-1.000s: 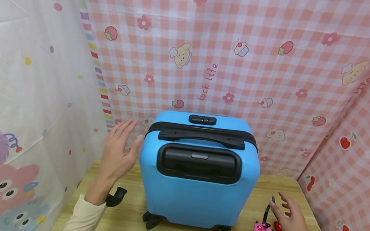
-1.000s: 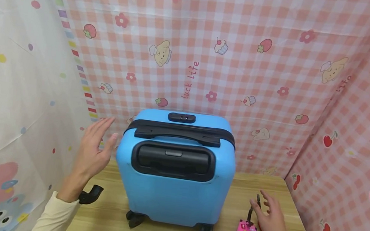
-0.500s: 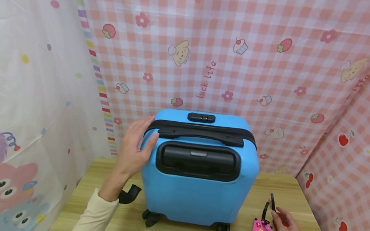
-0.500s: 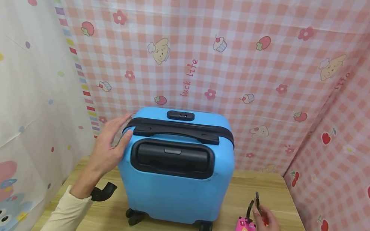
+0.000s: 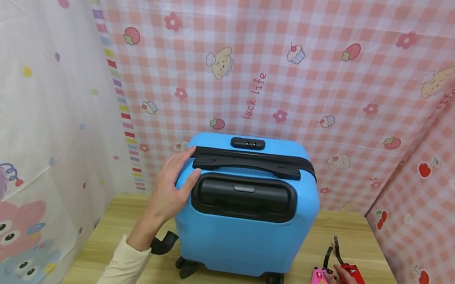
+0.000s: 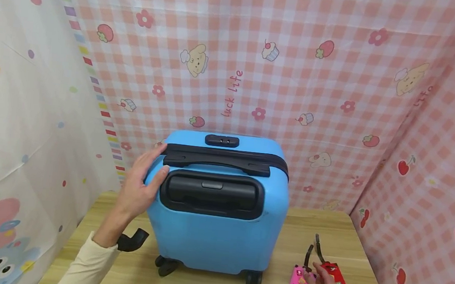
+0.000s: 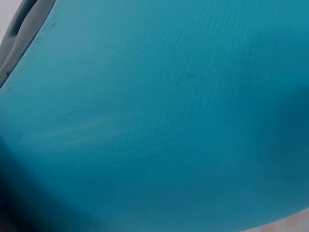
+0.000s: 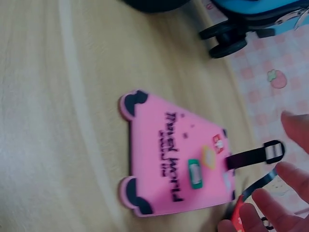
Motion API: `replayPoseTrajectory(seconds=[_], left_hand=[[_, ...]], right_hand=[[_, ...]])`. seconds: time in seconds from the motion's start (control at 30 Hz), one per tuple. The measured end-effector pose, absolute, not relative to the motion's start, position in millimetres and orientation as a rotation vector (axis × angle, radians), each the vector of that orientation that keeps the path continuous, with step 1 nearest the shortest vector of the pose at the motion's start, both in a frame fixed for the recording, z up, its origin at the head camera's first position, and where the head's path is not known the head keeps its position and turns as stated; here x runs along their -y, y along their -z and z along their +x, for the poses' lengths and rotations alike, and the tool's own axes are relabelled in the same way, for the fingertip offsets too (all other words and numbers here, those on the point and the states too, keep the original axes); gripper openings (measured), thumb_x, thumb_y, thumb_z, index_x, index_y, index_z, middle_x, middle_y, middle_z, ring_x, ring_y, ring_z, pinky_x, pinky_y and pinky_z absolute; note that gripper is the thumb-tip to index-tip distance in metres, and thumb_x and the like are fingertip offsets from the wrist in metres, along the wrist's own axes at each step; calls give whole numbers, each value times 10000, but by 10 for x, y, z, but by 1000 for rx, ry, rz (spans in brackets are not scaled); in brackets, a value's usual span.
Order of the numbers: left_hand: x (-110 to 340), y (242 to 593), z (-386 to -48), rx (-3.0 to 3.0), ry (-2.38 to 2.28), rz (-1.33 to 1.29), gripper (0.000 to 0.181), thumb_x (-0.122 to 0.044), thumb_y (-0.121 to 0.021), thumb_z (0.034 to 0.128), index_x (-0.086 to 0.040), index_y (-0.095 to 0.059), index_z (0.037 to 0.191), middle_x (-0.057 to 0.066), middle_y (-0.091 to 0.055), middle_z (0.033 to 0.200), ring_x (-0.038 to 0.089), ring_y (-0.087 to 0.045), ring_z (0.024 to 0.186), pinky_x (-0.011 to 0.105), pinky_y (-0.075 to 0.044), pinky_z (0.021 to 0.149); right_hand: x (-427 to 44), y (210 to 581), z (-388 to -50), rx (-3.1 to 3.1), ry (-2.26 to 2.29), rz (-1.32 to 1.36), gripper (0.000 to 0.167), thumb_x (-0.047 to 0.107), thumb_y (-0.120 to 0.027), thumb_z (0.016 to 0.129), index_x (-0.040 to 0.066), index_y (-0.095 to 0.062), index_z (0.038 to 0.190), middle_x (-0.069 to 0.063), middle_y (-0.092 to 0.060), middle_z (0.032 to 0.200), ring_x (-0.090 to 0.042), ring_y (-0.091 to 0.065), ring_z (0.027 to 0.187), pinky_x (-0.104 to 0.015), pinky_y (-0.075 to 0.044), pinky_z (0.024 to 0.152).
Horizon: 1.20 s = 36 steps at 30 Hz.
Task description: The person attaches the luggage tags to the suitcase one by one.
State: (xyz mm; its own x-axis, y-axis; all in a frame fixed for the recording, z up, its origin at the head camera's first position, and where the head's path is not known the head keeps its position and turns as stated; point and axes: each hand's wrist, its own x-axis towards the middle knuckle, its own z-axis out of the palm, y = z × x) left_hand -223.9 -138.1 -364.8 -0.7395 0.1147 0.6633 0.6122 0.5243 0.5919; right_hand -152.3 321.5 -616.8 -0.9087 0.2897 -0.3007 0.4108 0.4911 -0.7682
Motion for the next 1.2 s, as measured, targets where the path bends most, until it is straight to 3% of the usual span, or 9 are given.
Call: replayPoseTrajectory(seconds=[0.13,0.23,0.37,0.53,0.7,0.93,1.03,1.2], left_hand=[[1365,3698,-2227,2185,1183,-591,519,-227,-609,960,-148,-503,1463,81,-474,1510,301,-371,1411,581,-287,1131],[1348,3727,-2212,2171,1197,-581,486,-209,-595,969,-133,-527,1444,89,-464,1517,308,-356,1423,584,-272,1138],[1324,3758,-2194,2165,1211,-570,458,-203,-582,980,-119,-546,1429,77,-468,1515,313,-354,1426,581,-269,1143],[1289,3776,-2174,2164,1240,-578,458,-203,-578,979,-116,-547,1428,62,-473,1512,302,-353,1429,582,-275,1140],[1274,3757,-2185,2157,1257,-570,448,-231,-561,987,-140,-553,1426,36,-477,1509,256,-346,1434,572,-274,1142],[1296,3745,-2229,2144,1248,-569,439,-233,-548,994,-133,-557,1422,40,-478,1507,263,-347,1433,565,-270,1148],[1317,3747,-2236,2132,1247,-573,438,-212,-552,989,-113,-560,1416,60,-482,1503,294,-353,1428,567,-268,1149],[1335,3733,-2228,2141,1242,-559,439,-213,-562,983,-104,-567,1408,63,-491,1496,288,-358,1423,567,-273,1146]], right_hand=[[-3198,6263,-1524,-2602,1372,637,712,377,-599,991,-38,-322,1498,-361,-378,1419,-507,-440,1248,-605,-379,1036],[-3178,6340,-1521,-2569,1399,705,721,349,-643,969,-40,-335,1492,-347,-400,1400,-481,-462,1220,-580,-407,1002],[-3160,6438,-1502,-2529,1452,826,763,376,-710,915,-13,-378,1482,-293,-466,1300,-402,-495,1078,-477,-454,832],[-3164,6519,-1469,-2499,1514,953,676,247,-732,906,4,-429,1459,-203,-509,1150,-287,-519,934,-361,-377,684],[-3180,6561,-1508,-2478,1522,954,717,286,-698,929,8,-364,1499,-245,-419,1341,-342,-449,1044,-407,-377,762],[-3181,6530,-1597,-2417,1614,900,818,394,-683,932,22,-281,1540,-296,-310,1458,-442,-354,1227,-594,-339,997],[-3132,6528,-1633,-2417,1626,931,761,351,-671,946,44,-306,1539,-280,-315,1483,-428,-358,1230,-567,-357,969],[-3052,6556,-1684,-2437,1601,1021,640,240,-652,966,49,-375,1510,-274,-369,1453,-375,-470,1099,-428,-449,784]])
